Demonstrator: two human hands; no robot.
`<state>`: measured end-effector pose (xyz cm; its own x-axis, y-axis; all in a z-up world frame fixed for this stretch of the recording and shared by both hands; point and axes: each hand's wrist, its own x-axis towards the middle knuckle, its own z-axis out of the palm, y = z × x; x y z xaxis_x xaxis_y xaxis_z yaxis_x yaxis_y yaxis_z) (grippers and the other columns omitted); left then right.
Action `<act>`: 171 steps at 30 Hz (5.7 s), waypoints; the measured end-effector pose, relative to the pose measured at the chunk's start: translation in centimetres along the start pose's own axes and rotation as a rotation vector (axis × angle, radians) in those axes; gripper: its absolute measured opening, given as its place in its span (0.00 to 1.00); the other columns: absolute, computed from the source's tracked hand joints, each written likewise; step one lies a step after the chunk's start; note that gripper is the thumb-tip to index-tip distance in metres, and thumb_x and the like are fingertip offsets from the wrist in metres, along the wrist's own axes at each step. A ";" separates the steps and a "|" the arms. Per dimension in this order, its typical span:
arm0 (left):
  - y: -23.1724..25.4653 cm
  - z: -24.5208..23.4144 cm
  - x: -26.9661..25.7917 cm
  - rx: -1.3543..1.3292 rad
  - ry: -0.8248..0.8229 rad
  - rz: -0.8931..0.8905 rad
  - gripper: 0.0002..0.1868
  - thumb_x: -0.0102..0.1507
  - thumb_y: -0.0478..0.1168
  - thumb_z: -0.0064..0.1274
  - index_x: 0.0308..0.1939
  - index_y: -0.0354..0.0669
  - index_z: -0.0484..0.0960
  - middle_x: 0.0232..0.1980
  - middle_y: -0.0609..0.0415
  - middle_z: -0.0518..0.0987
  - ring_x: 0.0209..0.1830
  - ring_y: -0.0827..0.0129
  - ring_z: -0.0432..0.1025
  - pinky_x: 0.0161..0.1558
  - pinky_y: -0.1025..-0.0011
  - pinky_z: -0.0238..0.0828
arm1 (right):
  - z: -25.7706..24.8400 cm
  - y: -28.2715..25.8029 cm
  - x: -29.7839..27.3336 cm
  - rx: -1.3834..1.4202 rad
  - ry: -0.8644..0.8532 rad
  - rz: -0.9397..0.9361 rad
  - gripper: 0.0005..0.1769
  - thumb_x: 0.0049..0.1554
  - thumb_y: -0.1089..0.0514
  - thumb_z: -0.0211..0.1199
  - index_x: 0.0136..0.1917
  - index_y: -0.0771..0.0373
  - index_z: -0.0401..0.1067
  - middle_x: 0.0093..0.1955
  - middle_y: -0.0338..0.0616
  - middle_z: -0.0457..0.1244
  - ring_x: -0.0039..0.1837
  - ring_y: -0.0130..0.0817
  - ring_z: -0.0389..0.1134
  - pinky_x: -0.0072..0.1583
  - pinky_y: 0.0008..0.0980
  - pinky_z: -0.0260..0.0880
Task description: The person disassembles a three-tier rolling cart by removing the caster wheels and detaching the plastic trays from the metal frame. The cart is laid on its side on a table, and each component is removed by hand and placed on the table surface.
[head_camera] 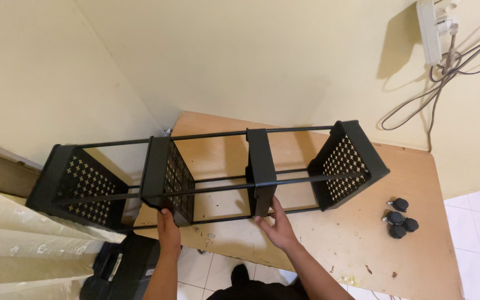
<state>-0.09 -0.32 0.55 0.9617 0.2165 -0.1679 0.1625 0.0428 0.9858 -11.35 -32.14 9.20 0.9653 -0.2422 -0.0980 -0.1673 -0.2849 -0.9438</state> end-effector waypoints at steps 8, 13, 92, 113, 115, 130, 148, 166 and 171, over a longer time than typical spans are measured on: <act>3.2 2.6 -3.0 0.130 -0.029 0.088 0.25 0.72 0.57 0.38 0.63 0.42 0.71 0.56 0.55 0.76 0.56 0.68 0.68 0.58 0.70 0.61 | -2.7 -3.5 0.9 0.041 0.094 -0.136 0.46 0.50 0.58 0.74 0.75 0.67 0.52 0.68 0.54 0.61 0.70 0.45 0.65 0.68 0.39 0.66; 6.4 4.1 -4.4 0.201 0.008 0.078 0.19 0.74 0.50 0.41 0.59 0.38 0.73 0.49 0.50 0.79 0.48 0.64 0.70 0.52 0.67 0.67 | -4.3 -5.0 1.8 -0.257 0.179 -0.097 0.41 0.48 0.58 0.74 0.69 0.67 0.56 0.59 0.58 0.66 0.60 0.49 0.70 0.60 0.41 0.70; -6.5 0.6 -12.0 -0.228 0.189 -0.290 0.40 0.71 0.65 0.20 0.79 0.42 0.54 0.81 0.52 0.57 0.81 0.63 0.51 0.72 0.57 0.50 | -6.6 7.4 -1.0 -0.068 -0.228 0.255 0.46 0.52 0.53 0.71 0.77 0.62 0.50 0.75 0.52 0.56 0.78 0.44 0.56 0.65 0.41 0.72; 5.5 2.7 -12.1 -0.441 0.083 0.066 0.35 0.73 0.54 0.24 0.77 0.32 0.54 0.82 0.47 0.56 0.82 0.61 0.48 0.78 0.65 0.36 | -8.6 -1.0 -2.0 0.061 -0.129 0.056 0.40 0.53 0.62 0.69 0.76 0.61 0.58 0.73 0.48 0.62 0.77 0.39 0.61 0.70 0.40 0.65; 7.0 2.6 -11.8 -0.462 0.089 0.074 0.34 0.73 0.52 0.25 0.75 0.30 0.58 0.79 0.45 0.61 0.80 0.60 0.53 0.77 0.65 0.40 | -8.7 -2.6 -2.3 0.052 -0.128 0.044 0.40 0.53 0.61 0.68 0.76 0.61 0.57 0.72 0.48 0.63 0.76 0.39 0.62 0.71 0.39 0.64; 17.3 2.0 -4.8 -0.274 -0.007 0.243 0.28 0.73 0.45 0.31 0.69 0.28 0.69 0.71 0.44 0.72 0.71 0.62 0.66 0.71 0.68 0.57 | -9.1 -9.3 0.7 0.139 -0.085 -0.131 0.38 0.53 0.63 0.67 0.75 0.66 0.60 0.70 0.50 0.66 0.70 0.37 0.68 0.70 0.36 0.65; 22.8 4.1 5.0 0.306 -0.005 0.116 0.31 0.67 0.58 0.46 0.60 0.35 0.79 0.57 0.41 0.82 0.56 0.58 0.74 0.59 0.63 0.65 | -8.3 -13.2 7.0 -0.066 -0.163 -0.167 0.42 0.54 0.54 0.69 0.77 0.67 0.58 0.68 0.56 0.66 0.68 0.40 0.70 0.67 0.36 0.69; 21.6 6.7 7.5 0.947 0.117 0.426 0.46 0.63 0.67 0.51 0.76 0.39 0.65 0.76 0.34 0.62 0.74 0.38 0.56 0.72 0.50 0.51 | -8.8 -16.4 7.7 -0.543 -0.232 -0.279 0.35 0.56 0.52 0.64 0.73 0.65 0.62 0.67 0.55 0.66 0.63 0.49 0.70 0.63 0.44 0.70; 20.8 6.5 7.2 1.056 0.113 0.425 0.45 0.63 0.65 0.51 0.74 0.37 0.66 0.77 0.32 0.60 0.75 0.37 0.53 0.72 0.50 0.48 | -11.8 -16.6 6.4 -0.613 -0.251 -0.362 0.24 0.56 0.53 0.65 0.64 0.65 0.73 0.60 0.54 0.69 0.61 0.52 0.70 0.61 0.45 0.70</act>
<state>11.70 -4.22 19.91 0.9665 0.1063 0.2336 -0.0156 -0.8842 0.4668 -4.77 -39.90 27.97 0.9856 0.1627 0.0469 0.1585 -0.7893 -0.5932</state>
